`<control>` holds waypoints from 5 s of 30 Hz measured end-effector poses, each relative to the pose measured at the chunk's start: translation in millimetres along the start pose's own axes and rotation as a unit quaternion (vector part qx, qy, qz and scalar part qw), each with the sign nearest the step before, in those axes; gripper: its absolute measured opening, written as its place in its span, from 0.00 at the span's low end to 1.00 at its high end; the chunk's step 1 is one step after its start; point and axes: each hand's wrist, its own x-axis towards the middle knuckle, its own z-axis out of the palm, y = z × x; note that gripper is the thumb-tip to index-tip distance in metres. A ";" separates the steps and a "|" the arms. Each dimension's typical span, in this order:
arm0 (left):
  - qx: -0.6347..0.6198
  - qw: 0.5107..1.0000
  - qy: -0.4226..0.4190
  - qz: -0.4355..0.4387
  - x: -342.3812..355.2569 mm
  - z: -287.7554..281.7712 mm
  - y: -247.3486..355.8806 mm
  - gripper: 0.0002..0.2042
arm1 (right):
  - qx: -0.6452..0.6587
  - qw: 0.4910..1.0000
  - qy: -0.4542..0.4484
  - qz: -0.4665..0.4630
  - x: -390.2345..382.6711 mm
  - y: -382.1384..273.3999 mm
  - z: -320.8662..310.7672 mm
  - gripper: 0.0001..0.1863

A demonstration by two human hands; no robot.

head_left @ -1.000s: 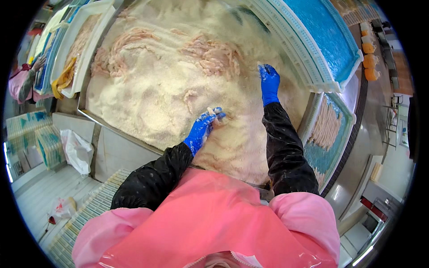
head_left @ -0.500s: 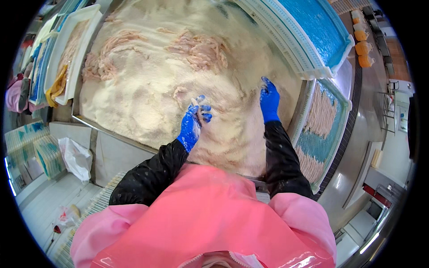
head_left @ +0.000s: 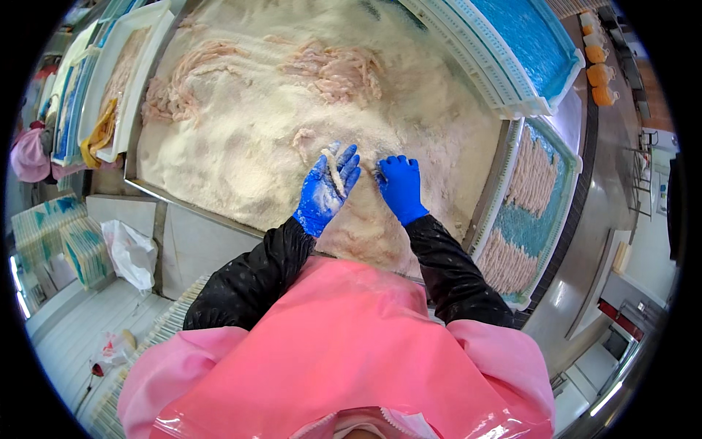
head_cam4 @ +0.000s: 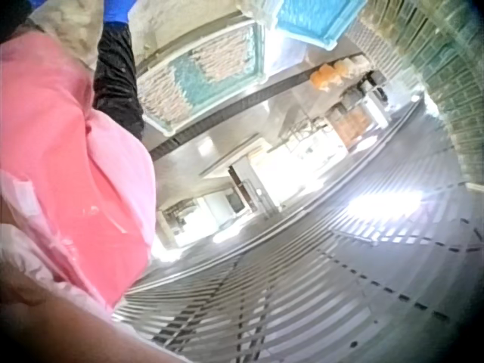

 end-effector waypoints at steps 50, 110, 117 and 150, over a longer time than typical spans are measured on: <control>0.119 0.991 0.055 0.013 -8.2 28.0 -31.5 0.23 | 0.603 0.767 -0.062 0.211 -61.2 -63.8 -34.6 0.20; 0.493 0.868 -0.010 0.051 3.0 4.4 -156.3 0.28 | 0.732 0.627 0.266 0.018 -73.3 -15.1 -112.3 0.33; 0.590 0.803 -0.062 0.056 37.6 73.3 -271.9 0.26 | 0.810 0.473 0.302 0.169 -128.9 41.6 -156.6 0.30; 0.557 0.814 0.162 0.029 -27.1 49.6 -254.6 0.24 | 0.277 0.882 0.304 0.231 -250.7 380.3 -215.7 0.19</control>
